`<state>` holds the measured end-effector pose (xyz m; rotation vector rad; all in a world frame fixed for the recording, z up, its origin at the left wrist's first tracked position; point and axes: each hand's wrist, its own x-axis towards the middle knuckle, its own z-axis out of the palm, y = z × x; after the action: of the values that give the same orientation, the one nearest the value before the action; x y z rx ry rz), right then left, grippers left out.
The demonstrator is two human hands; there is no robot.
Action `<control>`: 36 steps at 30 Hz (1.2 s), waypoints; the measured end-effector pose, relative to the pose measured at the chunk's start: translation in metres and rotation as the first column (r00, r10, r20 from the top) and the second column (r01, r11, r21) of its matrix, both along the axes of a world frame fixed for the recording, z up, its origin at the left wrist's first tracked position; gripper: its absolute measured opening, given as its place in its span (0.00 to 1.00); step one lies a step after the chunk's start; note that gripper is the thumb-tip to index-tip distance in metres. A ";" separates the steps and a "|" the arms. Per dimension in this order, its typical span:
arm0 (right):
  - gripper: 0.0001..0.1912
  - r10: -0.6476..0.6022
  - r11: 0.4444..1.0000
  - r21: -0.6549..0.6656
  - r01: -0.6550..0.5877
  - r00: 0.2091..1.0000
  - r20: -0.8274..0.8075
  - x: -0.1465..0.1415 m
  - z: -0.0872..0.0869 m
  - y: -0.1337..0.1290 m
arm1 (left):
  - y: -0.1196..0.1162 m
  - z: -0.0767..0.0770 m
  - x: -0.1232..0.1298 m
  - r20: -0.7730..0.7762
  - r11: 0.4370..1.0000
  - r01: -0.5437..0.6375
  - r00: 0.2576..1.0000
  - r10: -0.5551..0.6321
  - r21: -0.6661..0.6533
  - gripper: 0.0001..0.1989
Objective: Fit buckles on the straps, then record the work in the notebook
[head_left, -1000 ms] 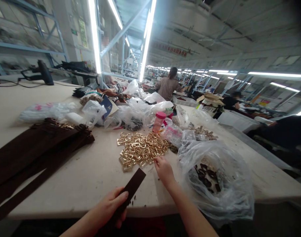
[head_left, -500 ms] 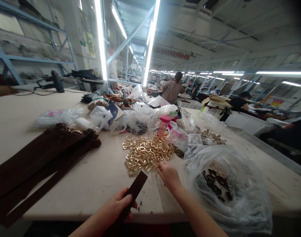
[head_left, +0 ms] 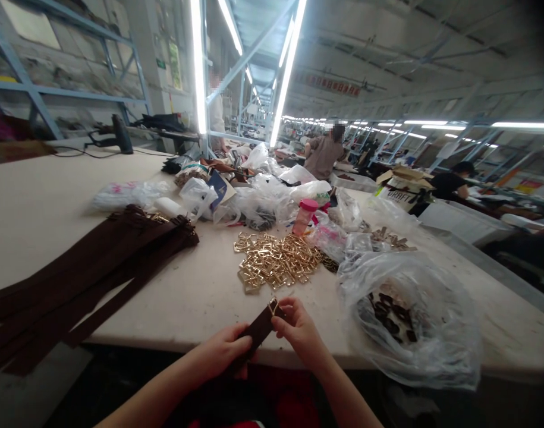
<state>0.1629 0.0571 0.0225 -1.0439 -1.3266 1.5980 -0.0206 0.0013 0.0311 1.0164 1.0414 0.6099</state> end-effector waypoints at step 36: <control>0.16 -0.036 0.937 -0.341 -0.071 0.954 -0.298 -0.025 -0.019 -0.057 | -0.006 -0.006 -0.006 0.098 0.997 0.073 0.993 -0.070 -0.029 0.18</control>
<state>0.1377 -0.0003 0.0034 -0.9436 -0.8689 1.9649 -0.0266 -0.0048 0.0254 0.9817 0.9229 0.5768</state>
